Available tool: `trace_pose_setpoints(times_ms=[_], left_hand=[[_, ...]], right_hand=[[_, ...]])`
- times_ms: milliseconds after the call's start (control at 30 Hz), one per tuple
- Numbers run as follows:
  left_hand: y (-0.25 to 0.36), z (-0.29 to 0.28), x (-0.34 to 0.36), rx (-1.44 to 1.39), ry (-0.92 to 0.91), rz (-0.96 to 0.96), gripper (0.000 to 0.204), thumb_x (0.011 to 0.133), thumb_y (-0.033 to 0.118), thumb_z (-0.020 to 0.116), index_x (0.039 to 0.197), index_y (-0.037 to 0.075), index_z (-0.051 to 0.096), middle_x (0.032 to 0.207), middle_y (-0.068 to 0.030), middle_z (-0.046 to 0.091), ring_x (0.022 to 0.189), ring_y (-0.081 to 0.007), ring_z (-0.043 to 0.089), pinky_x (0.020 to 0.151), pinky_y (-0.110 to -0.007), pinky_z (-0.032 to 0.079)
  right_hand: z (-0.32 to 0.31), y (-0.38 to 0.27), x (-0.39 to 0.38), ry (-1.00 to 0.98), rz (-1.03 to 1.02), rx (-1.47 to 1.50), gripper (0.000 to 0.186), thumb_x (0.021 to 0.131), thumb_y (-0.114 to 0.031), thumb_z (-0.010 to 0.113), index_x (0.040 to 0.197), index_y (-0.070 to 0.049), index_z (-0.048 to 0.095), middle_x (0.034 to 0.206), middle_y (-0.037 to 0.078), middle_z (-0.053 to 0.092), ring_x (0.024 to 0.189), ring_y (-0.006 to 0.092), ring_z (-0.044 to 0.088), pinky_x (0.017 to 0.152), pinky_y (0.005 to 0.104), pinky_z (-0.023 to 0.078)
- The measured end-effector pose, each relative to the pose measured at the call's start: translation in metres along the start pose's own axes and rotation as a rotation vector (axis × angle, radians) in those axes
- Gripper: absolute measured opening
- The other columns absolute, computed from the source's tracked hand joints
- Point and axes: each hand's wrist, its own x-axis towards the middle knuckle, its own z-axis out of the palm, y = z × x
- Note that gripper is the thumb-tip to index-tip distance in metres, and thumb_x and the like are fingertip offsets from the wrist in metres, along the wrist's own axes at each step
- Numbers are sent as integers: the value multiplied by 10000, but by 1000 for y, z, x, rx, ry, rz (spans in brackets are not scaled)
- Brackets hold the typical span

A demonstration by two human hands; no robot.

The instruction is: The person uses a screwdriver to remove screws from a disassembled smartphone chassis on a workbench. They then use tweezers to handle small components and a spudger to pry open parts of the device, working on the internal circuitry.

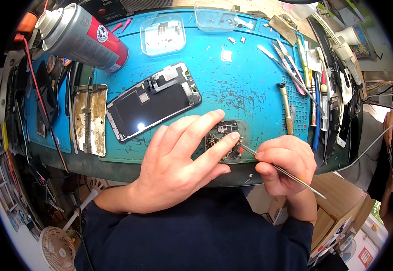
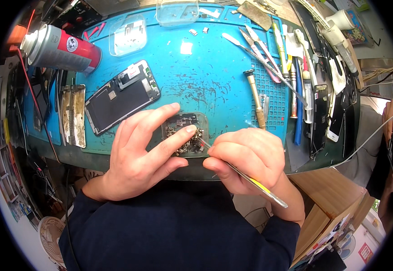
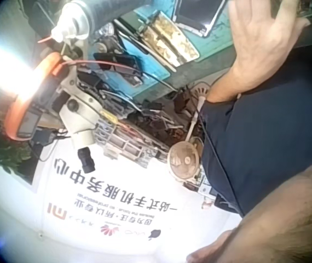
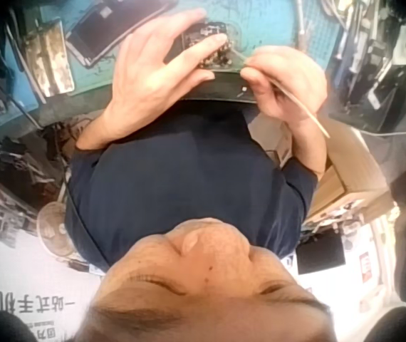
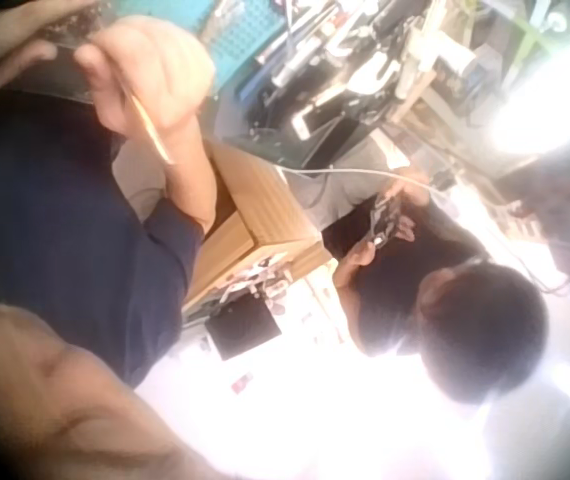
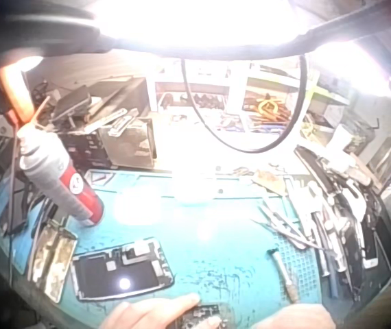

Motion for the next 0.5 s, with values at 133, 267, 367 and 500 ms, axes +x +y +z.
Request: trace_pose_setpoints(times_ms=[133, 267, 367, 500], left_hand=[[0, 0, 0, -2, 4, 1, 521, 860, 334, 802, 1337, 129, 753, 1452, -158, 610, 1223, -328, 604, 1021, -445, 491], [0, 0, 0, -1, 3, -1, 532, 848, 327, 810, 1338, 129, 753, 1452, -157, 610, 1224, -328, 604, 1021, -445, 491], [0, 0, 0, 3, 4, -5, 542, 837, 319, 815, 1340, 129, 751, 1452, -156, 610, 1225, -328, 603, 1022, -447, 491], [1, 0, 0, -3, -3, -4, 550, 827, 309, 819, 1341, 126, 749, 1454, -158, 609, 1225, -332, 602, 1021, -448, 488]], right_hand=[[0, 0, 0, -1, 10, -2, 202, 895, -170, 868, 949, -41, 723, 793, 80, 730, 630, 233, 700, 549, 320, 534], [0, -3, 0, -1, 58, 6, 198, 907, -180, 860, 951, -44, 721, 792, 84, 732, 646, 238, 710, 562, 320, 539], [-2, -3, -3, -38, 155, 60, 174, 916, -167, 850, 931, -44, 728, 792, 85, 734, 664, 246, 720, 576, 323, 546], [-3, -6, -2, 19, 313, 166, 136, 917, -126, 836, 884, -38, 738, 798, 83, 741, 690, 258, 735, 606, 320, 560]])
